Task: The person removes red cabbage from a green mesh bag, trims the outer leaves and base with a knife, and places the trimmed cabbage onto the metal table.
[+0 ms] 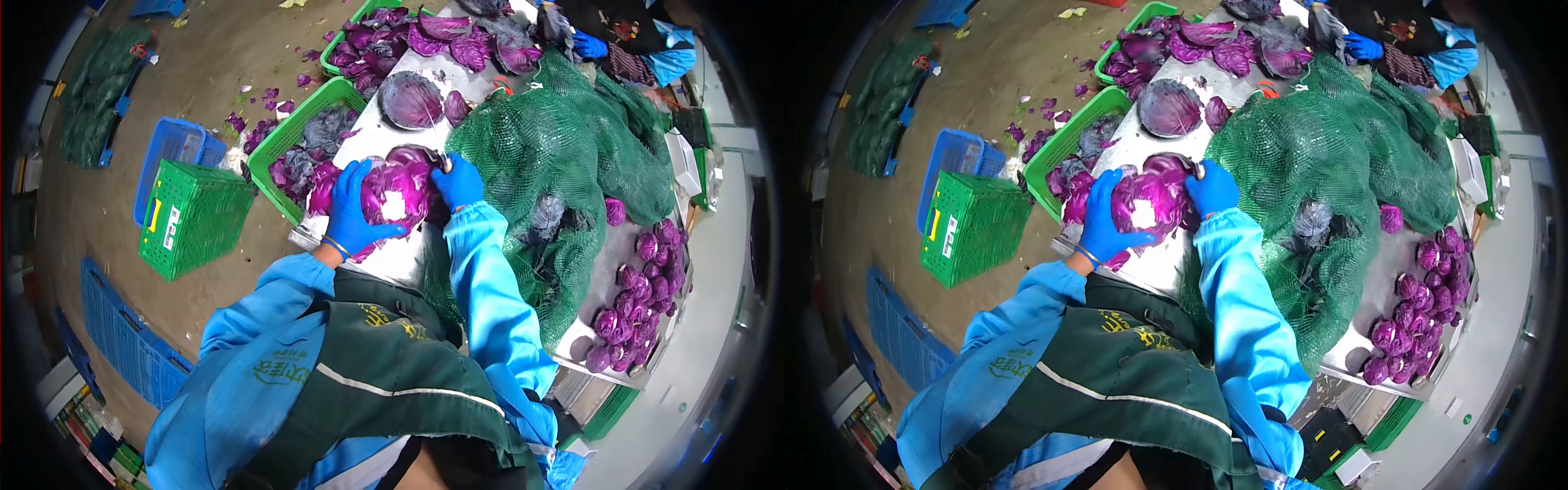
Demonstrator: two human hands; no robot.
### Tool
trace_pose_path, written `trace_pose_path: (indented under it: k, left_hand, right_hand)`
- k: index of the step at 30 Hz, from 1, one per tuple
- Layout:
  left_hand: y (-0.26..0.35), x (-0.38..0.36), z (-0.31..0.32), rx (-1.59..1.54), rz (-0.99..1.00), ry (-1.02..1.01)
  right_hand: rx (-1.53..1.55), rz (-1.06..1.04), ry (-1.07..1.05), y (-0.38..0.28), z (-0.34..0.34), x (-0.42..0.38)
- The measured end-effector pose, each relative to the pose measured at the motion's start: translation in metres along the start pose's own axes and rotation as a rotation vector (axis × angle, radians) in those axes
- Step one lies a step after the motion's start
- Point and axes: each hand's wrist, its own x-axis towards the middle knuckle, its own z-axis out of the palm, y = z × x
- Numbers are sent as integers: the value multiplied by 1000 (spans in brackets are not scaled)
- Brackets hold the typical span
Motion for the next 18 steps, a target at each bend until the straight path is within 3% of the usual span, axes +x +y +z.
trace_pose_path:
  k: [3, 6, 8, 9, 10, 12, 16, 18]
  left_hand:
    - [-27, -11, -7, -203, 115, 5]
    - [-25, -13, -26, -626, -205, -93]
    - [-19, -6, -39, -544, -144, -11]
    - [-21, 2, -44, -315, 16, 59]
    - [-20, 5, -49, -85, 167, 122]
    - [0, 15, -54, -115, 182, -54]
    - [10, 21, -46, 129, 214, -128]
    - [14, 18, -43, 174, 196, -158]
  right_hand:
    - [5, 72, -33, 26, 21, 12]
    - [31, 111, -4, 23, 20, -2]
    - [200, -78, 366, 17, 13, -21]
    - [202, -84, 361, 10, 8, -33]
    - [455, -27, 304, -7, -2, -52]
    - [824, 57, 102, -17, 1, -72]
    - [428, 108, -132, -53, 13, -84]
    - [497, 19, -98, -44, 30, -82]
